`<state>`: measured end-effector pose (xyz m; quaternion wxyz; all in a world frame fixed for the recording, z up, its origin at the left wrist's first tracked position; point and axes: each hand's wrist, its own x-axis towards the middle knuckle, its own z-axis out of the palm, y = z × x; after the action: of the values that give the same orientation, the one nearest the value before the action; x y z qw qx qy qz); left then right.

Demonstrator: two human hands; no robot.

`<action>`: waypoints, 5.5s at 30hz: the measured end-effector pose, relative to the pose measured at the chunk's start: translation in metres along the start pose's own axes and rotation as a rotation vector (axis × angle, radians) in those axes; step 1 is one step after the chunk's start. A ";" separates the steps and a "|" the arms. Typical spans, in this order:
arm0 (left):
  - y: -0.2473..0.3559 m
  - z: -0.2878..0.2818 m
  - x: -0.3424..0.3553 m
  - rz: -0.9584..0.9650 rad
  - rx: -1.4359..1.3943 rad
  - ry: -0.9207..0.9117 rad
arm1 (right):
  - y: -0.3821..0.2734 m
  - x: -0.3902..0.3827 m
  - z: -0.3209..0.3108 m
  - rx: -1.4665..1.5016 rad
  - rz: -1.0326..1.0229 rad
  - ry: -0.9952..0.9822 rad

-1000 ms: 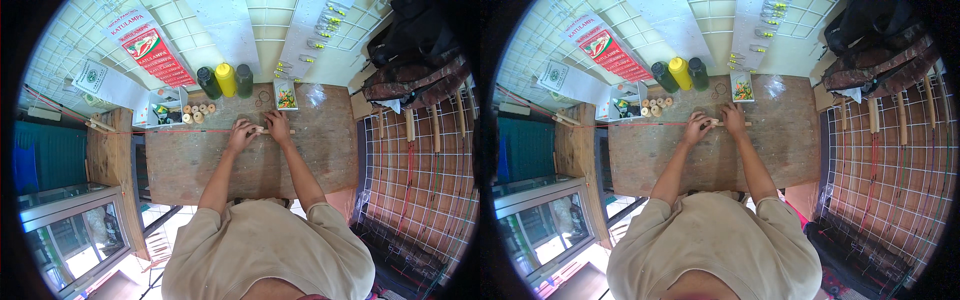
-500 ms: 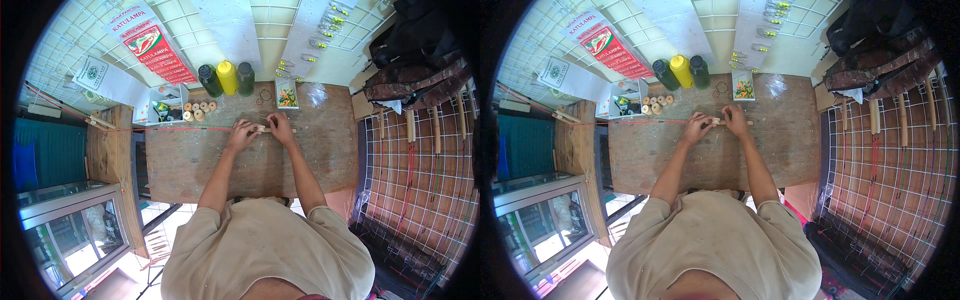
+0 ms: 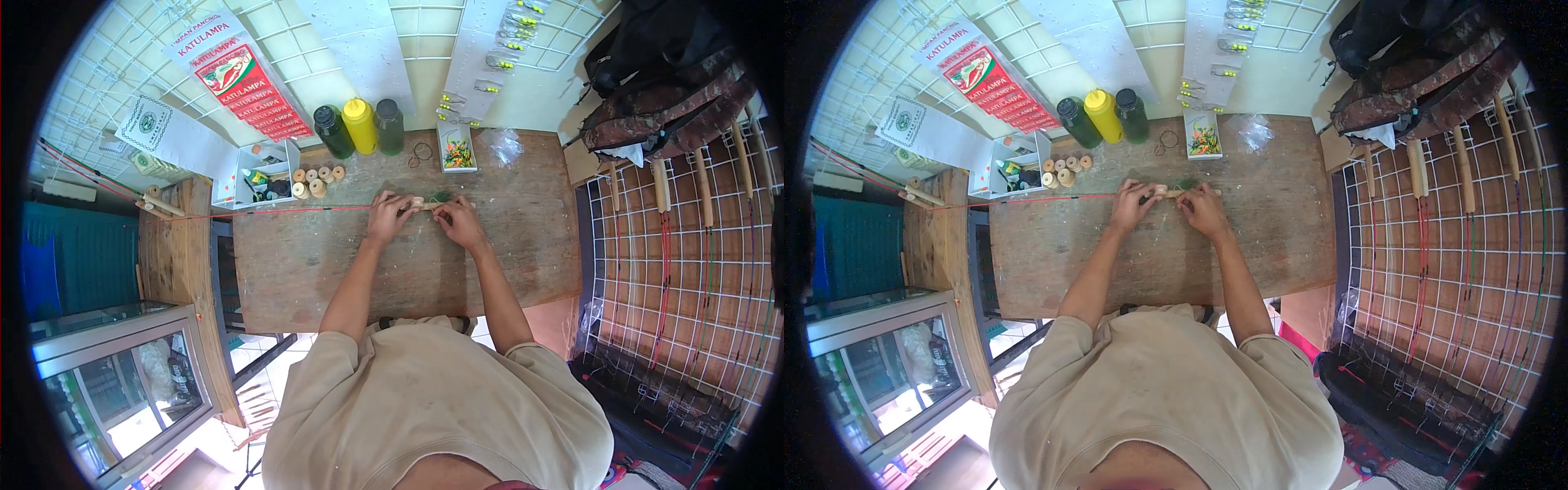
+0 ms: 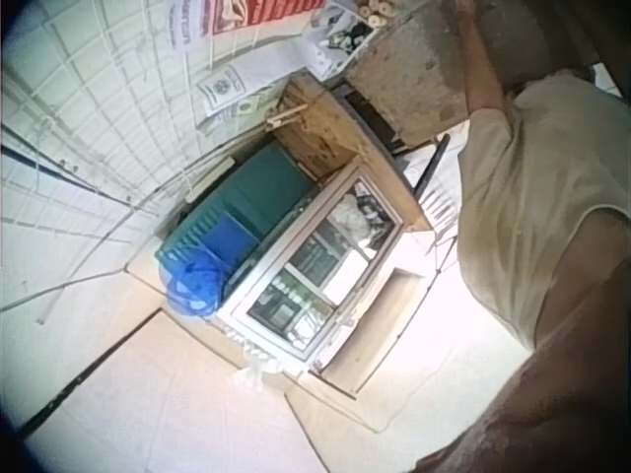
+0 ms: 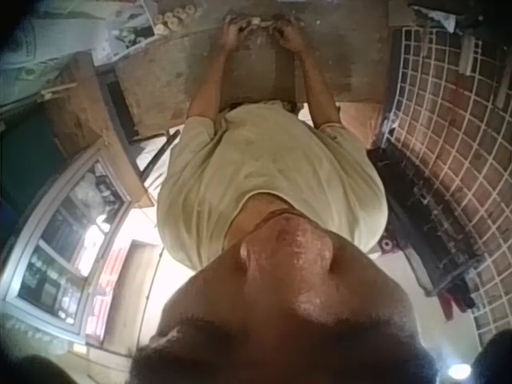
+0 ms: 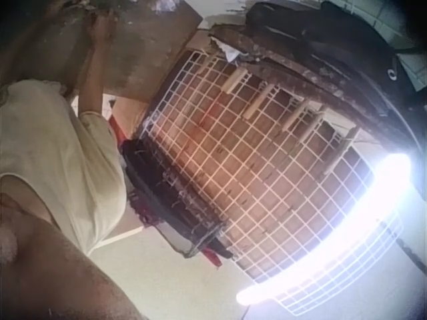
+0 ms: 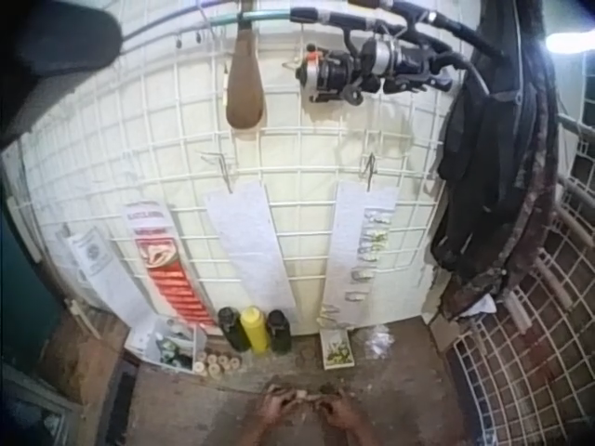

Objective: Repairing a fishing rod by attaching guides and checking the line.

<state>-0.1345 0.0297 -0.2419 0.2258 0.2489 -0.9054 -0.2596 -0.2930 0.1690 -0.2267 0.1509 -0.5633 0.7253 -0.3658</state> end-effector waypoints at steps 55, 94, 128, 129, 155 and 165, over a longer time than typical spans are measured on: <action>0.001 0.007 -0.002 0.095 0.072 0.002 | 0.010 0.020 0.026 0.135 -0.007 -0.018; 0.013 -0.006 0.014 -0.027 0.163 -0.212 | 0.020 0.032 0.013 -0.159 -0.109 -0.180; 0.021 0.013 0.015 0.099 0.101 -0.162 | 0.018 0.007 -0.014 -0.078 -0.090 -0.018; 0.022 0.011 0.016 0.082 0.092 -0.168 | 0.022 0.003 -0.012 -0.130 -0.094 0.045; 0.025 0.009 0.016 0.024 0.041 -0.192 | 0.007 0.005 -0.019 -0.008 -0.042 0.111; 0.031 -0.004 0.015 0.014 -0.050 -0.246 | 0.004 0.015 -0.004 0.132 0.063 0.149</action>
<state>-0.1544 0.0426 -0.2160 0.1212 0.2030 -0.9211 -0.3093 -0.3034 0.1571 -0.2241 0.1446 -0.5002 0.7262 -0.4489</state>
